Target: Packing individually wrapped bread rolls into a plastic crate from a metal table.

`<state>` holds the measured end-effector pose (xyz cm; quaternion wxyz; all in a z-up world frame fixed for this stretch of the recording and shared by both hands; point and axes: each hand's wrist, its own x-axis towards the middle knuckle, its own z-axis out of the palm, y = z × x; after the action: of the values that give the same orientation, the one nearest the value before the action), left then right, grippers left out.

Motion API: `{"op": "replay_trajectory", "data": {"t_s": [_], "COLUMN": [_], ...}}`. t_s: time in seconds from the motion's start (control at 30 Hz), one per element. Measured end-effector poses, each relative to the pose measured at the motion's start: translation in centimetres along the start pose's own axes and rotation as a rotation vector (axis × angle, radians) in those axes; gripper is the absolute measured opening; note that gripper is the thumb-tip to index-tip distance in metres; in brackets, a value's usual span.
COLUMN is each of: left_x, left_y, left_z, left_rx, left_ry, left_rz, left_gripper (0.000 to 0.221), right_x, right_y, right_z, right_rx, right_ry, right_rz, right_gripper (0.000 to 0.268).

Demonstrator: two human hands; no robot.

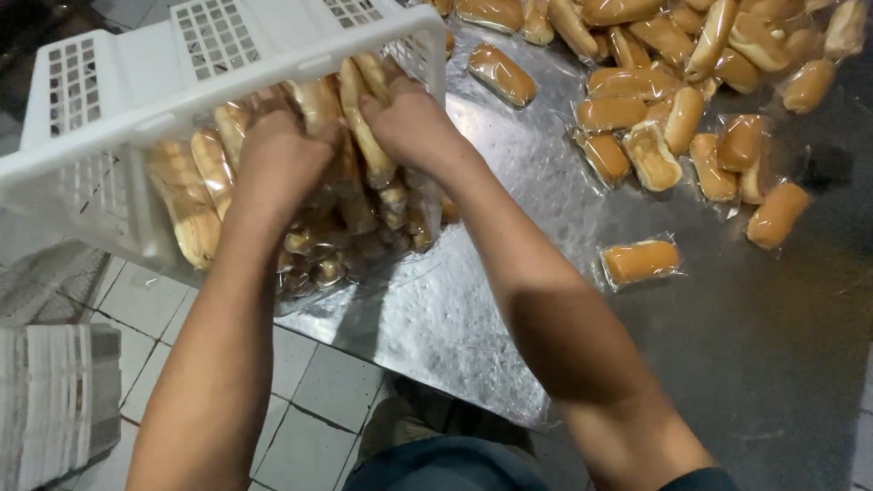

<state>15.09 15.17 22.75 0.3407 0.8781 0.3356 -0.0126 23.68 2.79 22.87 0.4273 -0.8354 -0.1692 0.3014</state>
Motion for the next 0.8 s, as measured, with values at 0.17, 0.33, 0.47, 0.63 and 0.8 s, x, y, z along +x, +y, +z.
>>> {"op": "replay_trajectory", "data": {"t_s": [0.17,0.33,0.47,0.63,0.8], "left_x": [2.9,5.8,-3.3,-9.3,0.2], "left_y": [-1.1,-3.7,-3.1,-3.5,-2.5], "left_z": [2.2,3.8,3.4,17.1,28.8], "left_rx": [0.408,0.642,0.267,-0.368,0.000], "left_ry": [0.105,0.161,0.485,-0.055,-0.207], "left_rz": [0.188,0.327,0.834,0.863,0.483], "left_gripper": [0.068,0.062,0.036,0.022,0.059], "right_x": [2.9,4.0,-5.9,-9.8,-10.5], "right_y": [3.6,5.2,10.5,31.1,46.2], "right_z": [2.8,4.9,5.7,1.3,-8.8], "right_rx": [-0.173,-0.157,0.007,-0.213,-0.695], "right_ry": [0.167,0.381,0.530,0.567,0.377], "right_rz": [-0.146,-0.392,-0.730,-0.290,0.248], "right_gripper": [0.062,0.062,0.041,0.038,0.079]}}
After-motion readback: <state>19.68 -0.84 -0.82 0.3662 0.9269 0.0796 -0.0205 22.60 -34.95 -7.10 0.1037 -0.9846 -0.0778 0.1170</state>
